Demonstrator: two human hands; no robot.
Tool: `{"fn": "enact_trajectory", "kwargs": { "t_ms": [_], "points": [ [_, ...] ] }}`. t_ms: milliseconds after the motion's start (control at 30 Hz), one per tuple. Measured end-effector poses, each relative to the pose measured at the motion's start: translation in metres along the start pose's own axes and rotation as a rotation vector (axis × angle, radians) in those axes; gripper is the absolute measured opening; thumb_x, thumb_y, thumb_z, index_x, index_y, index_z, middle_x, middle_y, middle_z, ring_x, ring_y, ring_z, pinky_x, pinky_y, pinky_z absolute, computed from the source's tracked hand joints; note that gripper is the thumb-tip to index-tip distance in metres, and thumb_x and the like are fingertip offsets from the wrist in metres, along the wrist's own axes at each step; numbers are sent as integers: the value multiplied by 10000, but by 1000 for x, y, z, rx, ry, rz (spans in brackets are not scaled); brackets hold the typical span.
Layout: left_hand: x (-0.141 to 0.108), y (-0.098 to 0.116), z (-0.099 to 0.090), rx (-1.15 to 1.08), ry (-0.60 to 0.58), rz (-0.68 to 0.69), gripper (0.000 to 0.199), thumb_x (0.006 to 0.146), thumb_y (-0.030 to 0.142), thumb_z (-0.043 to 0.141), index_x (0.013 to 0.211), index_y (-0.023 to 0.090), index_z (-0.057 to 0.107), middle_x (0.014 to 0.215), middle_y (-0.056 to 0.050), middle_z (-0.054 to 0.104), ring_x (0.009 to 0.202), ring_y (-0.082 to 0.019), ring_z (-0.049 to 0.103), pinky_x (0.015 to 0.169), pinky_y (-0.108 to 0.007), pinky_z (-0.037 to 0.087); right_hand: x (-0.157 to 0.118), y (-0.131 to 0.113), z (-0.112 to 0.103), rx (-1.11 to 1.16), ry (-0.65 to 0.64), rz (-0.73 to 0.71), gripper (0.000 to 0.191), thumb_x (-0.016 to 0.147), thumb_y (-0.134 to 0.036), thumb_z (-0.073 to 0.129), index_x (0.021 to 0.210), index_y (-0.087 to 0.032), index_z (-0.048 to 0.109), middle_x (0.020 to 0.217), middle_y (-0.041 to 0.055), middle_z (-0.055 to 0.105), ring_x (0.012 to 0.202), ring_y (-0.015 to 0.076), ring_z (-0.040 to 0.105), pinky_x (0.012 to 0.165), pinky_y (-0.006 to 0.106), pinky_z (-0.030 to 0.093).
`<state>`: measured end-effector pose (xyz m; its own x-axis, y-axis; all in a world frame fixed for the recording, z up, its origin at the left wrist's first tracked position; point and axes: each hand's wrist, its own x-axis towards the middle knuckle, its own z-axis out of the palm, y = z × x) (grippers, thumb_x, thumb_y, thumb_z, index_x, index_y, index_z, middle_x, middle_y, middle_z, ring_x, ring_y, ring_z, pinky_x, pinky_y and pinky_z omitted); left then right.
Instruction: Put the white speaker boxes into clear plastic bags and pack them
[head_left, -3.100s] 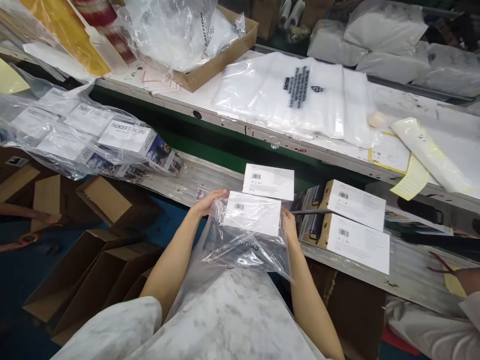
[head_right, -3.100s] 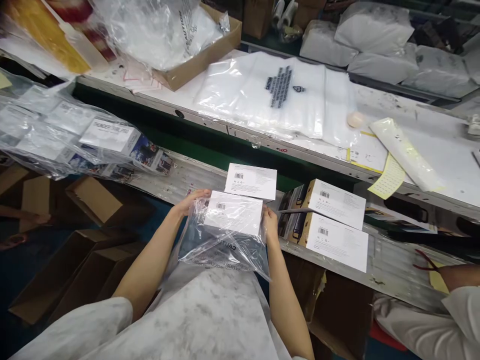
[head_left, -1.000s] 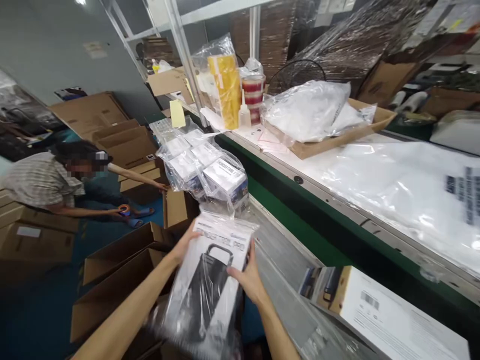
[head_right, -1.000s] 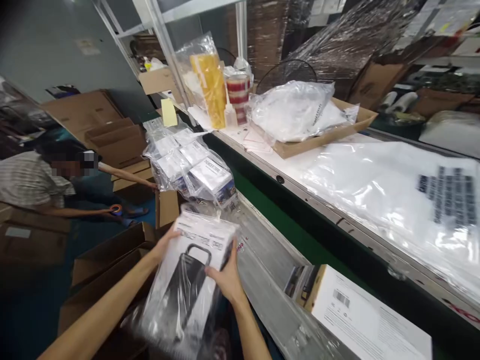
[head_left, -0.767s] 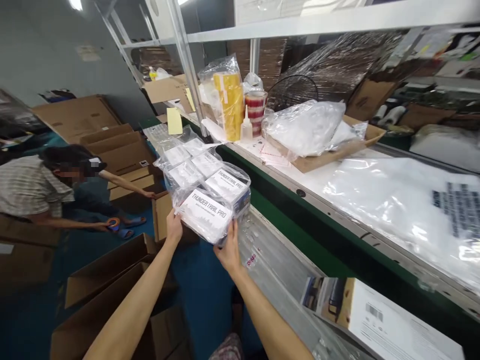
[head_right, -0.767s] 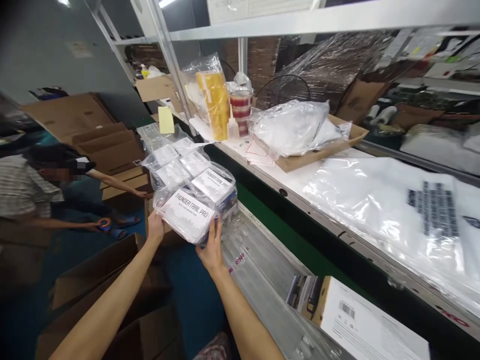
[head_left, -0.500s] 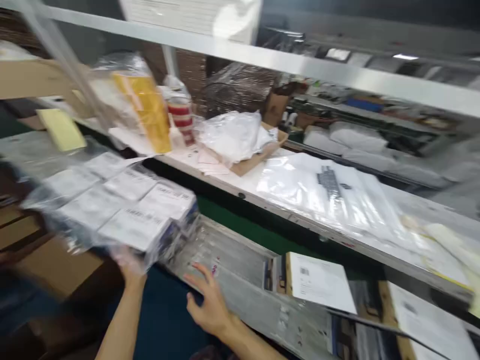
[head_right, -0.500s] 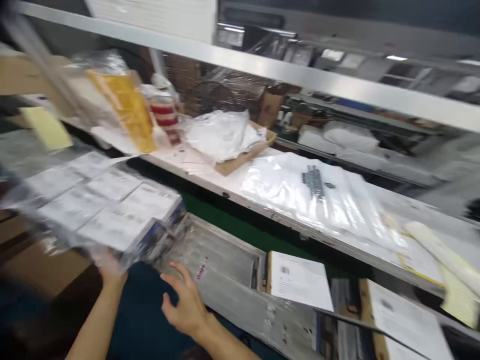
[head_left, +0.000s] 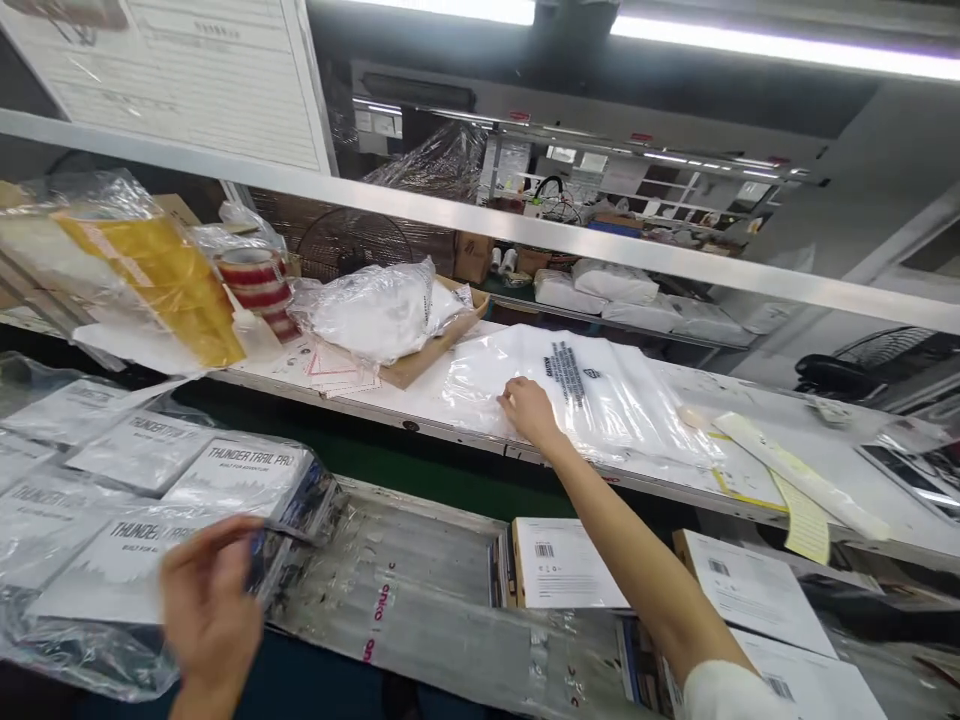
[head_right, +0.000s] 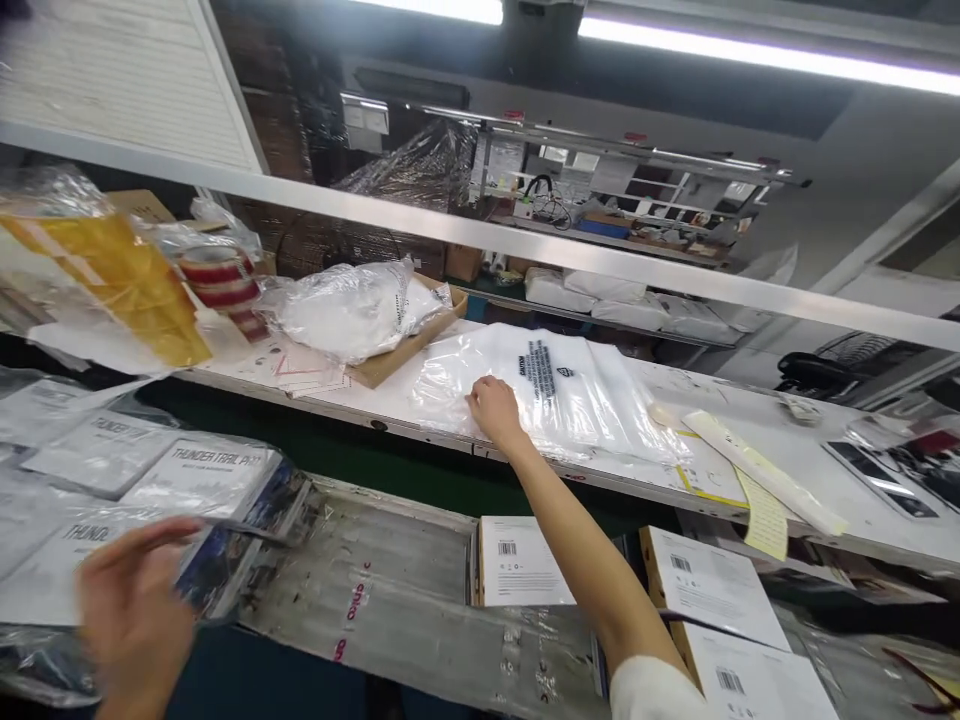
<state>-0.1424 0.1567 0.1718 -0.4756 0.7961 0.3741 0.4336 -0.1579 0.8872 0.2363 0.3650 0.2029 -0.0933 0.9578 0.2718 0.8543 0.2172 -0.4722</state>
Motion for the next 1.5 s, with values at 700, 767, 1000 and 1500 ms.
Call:
{"fn": "enact_trajectory", "kwargs": {
  "t_ms": [700, 767, 1000, 1500],
  "points": [
    [95, 138, 321, 164, -602, 604, 421, 898, 179, 641, 1316, 200, 689, 1518, -140, 598, 1452, -342, 497, 1252, -535, 344, -58, 29, -141, 461, 543, 97, 450, 1049, -606, 402, 783, -249, 468, 715, -10, 573, 673, 167, 535, 674, 300, 428],
    [99, 163, 314, 81, -707, 598, 335, 891, 128, 555, 1156, 199, 746, 1285, -104, 740, 1258, -291, 653, 1144, -448, 470, -69, 44, -157, 419, 627, 165, 451, 1041, -621, 398, 788, -252, 457, 670, -26, 529, 637, 167, 509, 660, 309, 421],
    [74, 266, 233, 199, -1114, 635, 141, 839, 187, 584, 850, 201, 724, 695, 0, 699, 563, -172, 610, 599, -279, 414, -184, 50, -217, 315, 657, -44, 681, 1009, -707, 358, 1501, -250, 475, 1257, 124, 657, 1055, 288, 657, 968, 500, 502],
    [3, 245, 179, -108, -1762, 41, 373, 644, 457, 909, 943, 251, 821, 922, -30, 796, 815, -224, 706, 723, -274, 534, -308, 15, -201, 737, -36, 259, 456, 799, -587, 847, 779, -245, 546, 817, 6, 652, 690, 166, 597, 617, 283, 497]
  ]
}}
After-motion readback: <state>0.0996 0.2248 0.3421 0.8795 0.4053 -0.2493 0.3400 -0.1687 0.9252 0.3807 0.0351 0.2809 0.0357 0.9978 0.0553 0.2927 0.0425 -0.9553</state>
